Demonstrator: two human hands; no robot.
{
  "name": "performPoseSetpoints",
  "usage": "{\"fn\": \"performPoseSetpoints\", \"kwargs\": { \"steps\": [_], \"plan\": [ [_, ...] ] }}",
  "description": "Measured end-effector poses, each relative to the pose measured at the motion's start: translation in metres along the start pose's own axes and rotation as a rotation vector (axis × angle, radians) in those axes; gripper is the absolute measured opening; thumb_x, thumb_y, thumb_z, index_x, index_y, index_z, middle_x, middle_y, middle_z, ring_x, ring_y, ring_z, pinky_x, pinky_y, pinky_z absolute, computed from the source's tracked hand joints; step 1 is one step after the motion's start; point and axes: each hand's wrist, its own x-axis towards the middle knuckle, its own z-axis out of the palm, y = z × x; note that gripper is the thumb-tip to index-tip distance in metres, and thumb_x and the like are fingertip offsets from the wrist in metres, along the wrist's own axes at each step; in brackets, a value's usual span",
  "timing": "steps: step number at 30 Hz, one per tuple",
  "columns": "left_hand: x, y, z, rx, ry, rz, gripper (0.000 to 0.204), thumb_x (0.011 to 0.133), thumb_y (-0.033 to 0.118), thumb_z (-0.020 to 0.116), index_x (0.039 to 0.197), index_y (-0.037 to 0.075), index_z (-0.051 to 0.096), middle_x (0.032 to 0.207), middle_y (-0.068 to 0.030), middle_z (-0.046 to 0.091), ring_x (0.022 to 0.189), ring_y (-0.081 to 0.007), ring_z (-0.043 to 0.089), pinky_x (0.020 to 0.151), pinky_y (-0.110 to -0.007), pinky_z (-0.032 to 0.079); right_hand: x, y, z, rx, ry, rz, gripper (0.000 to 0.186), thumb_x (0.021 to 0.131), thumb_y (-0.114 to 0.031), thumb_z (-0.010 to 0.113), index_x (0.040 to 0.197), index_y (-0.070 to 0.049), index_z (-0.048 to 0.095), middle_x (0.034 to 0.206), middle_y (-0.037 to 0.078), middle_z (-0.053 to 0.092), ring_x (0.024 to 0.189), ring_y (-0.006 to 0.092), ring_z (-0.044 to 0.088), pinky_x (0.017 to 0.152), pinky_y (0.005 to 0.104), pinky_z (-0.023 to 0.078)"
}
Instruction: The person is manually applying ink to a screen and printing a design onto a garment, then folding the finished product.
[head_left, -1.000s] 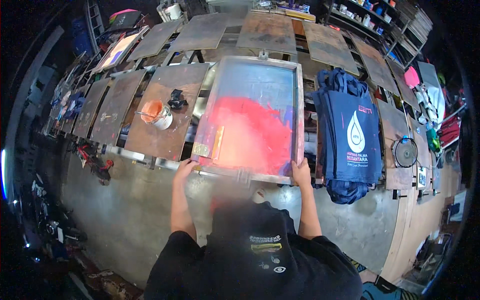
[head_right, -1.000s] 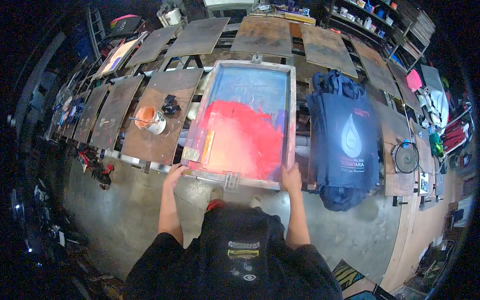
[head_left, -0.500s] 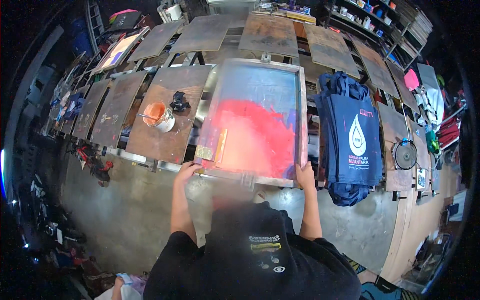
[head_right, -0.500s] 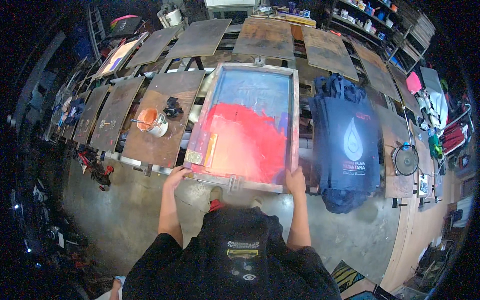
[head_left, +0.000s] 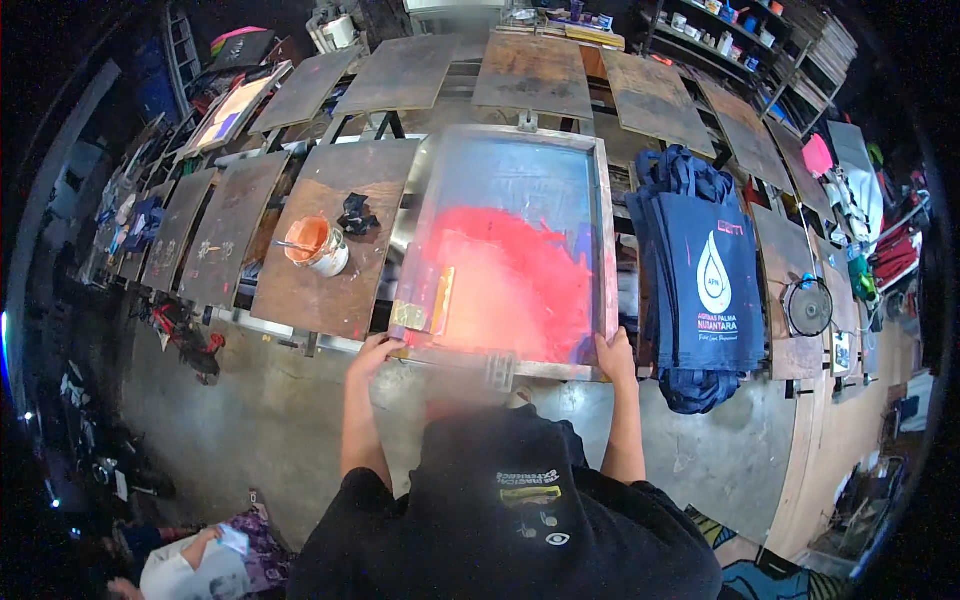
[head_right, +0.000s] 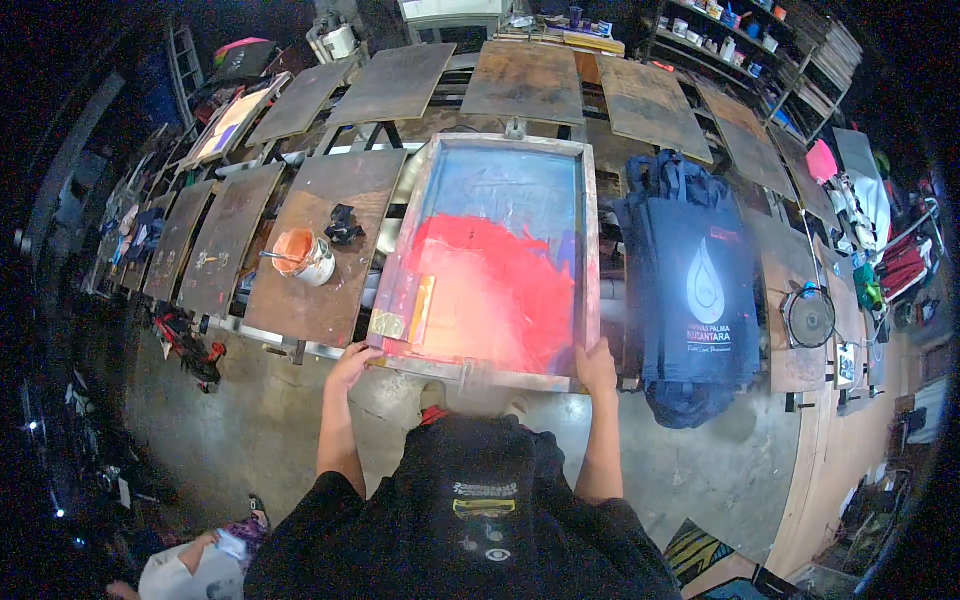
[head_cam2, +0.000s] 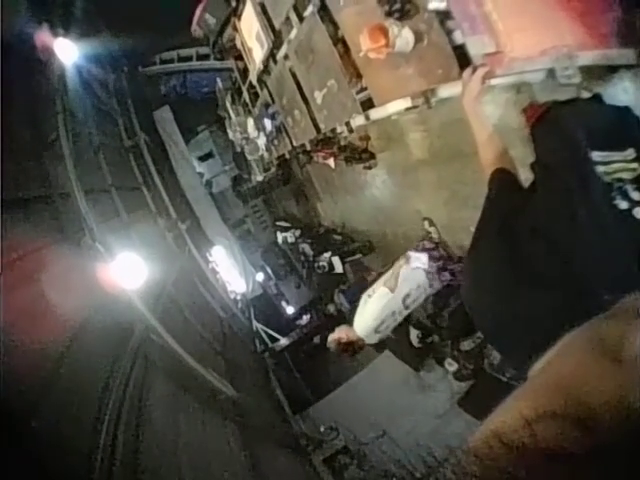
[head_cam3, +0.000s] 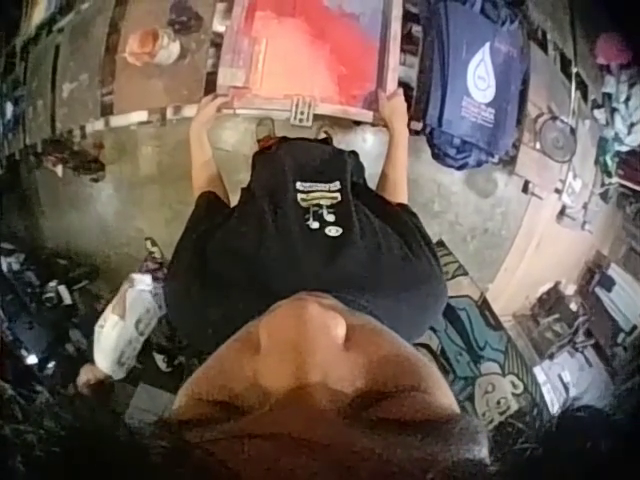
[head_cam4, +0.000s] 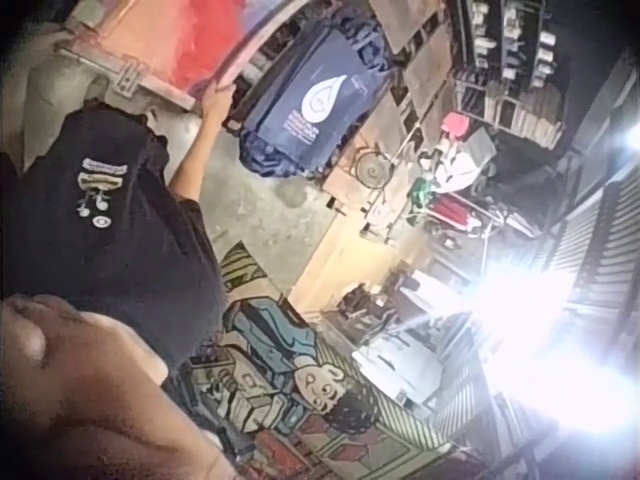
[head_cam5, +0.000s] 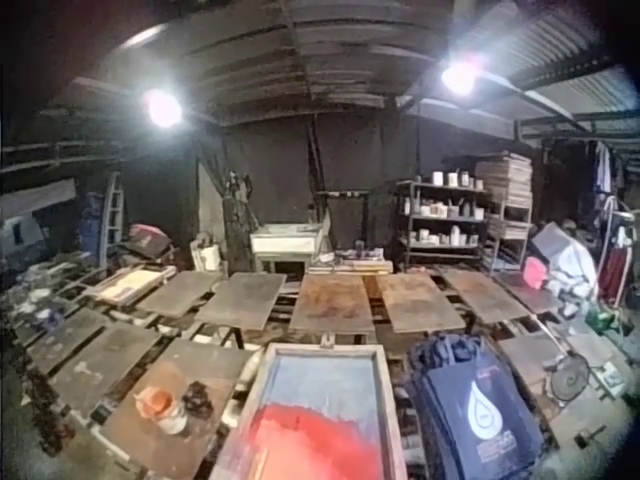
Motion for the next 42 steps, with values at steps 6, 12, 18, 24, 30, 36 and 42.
{"fn": "performPoseSetpoints", "kwargs": {
  "steps": [6,12,18,24,30,36,42],
  "plan": [
    [0.007,-0.009,-0.005,-0.019,-0.026,0.001,0.043,0.082,0.034,0.071,0.115,0.007,0.067,0.103,-0.0018,0.069,0.089,-0.0113,0.059,0.070,-0.027,0.043,-0.001,-0.001,-0.002,0.050,0.063,-0.047,0.050,0.085,-0.035,0.066,0.105,0.008,0.051,0.097,0.037,0.062,0.099,0.0518,0.060,0.084,0.0519,0.049],
    [0.006,-0.006,-0.005,-0.038,-0.062,-0.008,0.034,0.085,0.023,0.072,0.114,0.006,0.067,0.104,-0.0010,0.070,0.091,-0.0106,0.062,0.074,-0.026,0.046,0.001,0.002,-0.006,0.043,0.054,-0.026,0.050,0.084,-0.035,0.067,0.106,0.008,0.051,0.099,0.036,0.063,0.100,0.0509,0.060,0.084,0.0519,0.048],
    [-0.004,0.001,-0.002,0.040,-0.132,0.026,0.035,0.086,0.026,0.073,0.115,0.006,0.067,0.104,0.0005,0.069,0.090,-0.0094,0.060,0.075,-0.026,0.046,0.013,0.017,-0.007,0.072,-0.049,-0.033,0.058,0.086,-0.040,0.063,0.118,0.007,0.051,0.110,0.037,0.061,0.110,0.0498,0.058,0.093,0.0516,0.047],
    [-0.013,0.005,0.011,0.028,-0.186,0.088,0.038,0.087,0.028,0.073,0.117,0.005,0.065,0.107,0.0009,0.067,0.092,-0.0097,0.059,0.076,-0.026,0.044,0.019,0.022,-0.013,0.039,-0.066,0.014,0.074,0.085,-0.039,0.065,0.136,0.009,0.043,0.116,0.035,0.060,0.116,0.0461,0.057,0.096,0.0476,0.047],
    [-0.009,-0.020,0.010,-0.234,-0.103,-0.010,0.037,0.094,0.035,0.062,0.115,0.005,0.064,0.103,-0.0015,0.067,0.086,-0.0141,0.061,0.074,-0.032,0.048,0.008,0.013,-0.015,0.040,0.106,-0.023,0.050,0.082,-0.038,0.068,0.102,0.006,0.057,0.094,0.034,0.065,0.095,0.0494,0.063,0.080,0.0502,0.050],
    [-0.003,-0.026,0.027,-0.494,-0.041,-0.028,0.051,0.100,0.054,0.043,0.116,0.008,0.061,0.106,-0.0061,0.067,0.087,-0.0205,0.062,0.074,-0.040,0.049,0.004,0.005,-0.022,-0.001,0.033,0.057,0.057,0.081,-0.043,0.067,0.111,0.004,0.056,0.103,0.033,0.065,0.104,0.0489,0.061,0.088,0.0524,0.049],
    [0.016,-0.026,0.054,-0.651,0.106,-0.074,0.065,0.098,0.064,0.035,0.117,0.007,0.058,0.099,-0.0093,0.065,0.086,-0.0234,0.061,0.073,-0.040,0.050,0.014,0.031,-0.005,0.154,0.105,-0.096,0.053,0.076,-0.039,0.076,0.093,0.008,0.059,0.094,0.033,0.065,0.094,0.0468,0.065,0.079,0.0481,0.051]
  ]
}}
